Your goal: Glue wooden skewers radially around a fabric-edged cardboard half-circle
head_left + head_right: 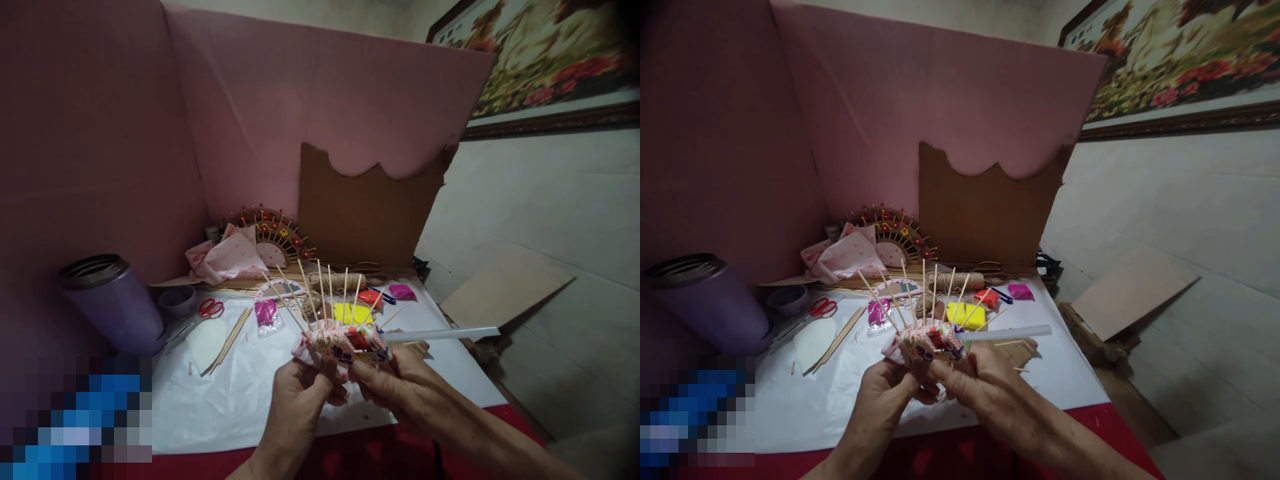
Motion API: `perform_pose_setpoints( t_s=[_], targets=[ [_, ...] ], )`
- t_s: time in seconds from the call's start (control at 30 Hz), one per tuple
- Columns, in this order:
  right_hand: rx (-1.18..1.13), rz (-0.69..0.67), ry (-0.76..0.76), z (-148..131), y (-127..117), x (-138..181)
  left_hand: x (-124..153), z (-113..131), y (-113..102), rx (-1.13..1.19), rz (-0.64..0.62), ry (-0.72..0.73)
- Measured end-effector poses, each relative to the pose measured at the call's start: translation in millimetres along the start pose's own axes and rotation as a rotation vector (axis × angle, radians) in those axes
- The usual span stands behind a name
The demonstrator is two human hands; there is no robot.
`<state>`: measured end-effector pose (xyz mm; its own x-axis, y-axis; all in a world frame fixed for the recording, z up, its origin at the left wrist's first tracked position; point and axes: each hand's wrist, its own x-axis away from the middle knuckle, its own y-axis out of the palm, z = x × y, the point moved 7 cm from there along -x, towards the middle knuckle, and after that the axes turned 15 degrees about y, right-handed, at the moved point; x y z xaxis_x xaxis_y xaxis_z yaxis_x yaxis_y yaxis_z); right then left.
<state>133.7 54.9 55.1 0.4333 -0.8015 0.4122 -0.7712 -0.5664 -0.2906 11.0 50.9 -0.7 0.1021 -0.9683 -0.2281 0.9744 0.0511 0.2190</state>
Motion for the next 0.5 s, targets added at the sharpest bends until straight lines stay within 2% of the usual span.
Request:
perform_pose_setpoints(
  t_s=[0.3,0.5],
  targets=[
    [0.082,0.075,0.022,0.5,-4.1,2.3,-0.3,-0.4,-0.7,-0.001,0.015,-0.011],
    [0.143,0.038,0.009,-2.9,-0.4,4.0,-0.5,2.0,0.6,0.05,0.039,-0.025]
  ],
)
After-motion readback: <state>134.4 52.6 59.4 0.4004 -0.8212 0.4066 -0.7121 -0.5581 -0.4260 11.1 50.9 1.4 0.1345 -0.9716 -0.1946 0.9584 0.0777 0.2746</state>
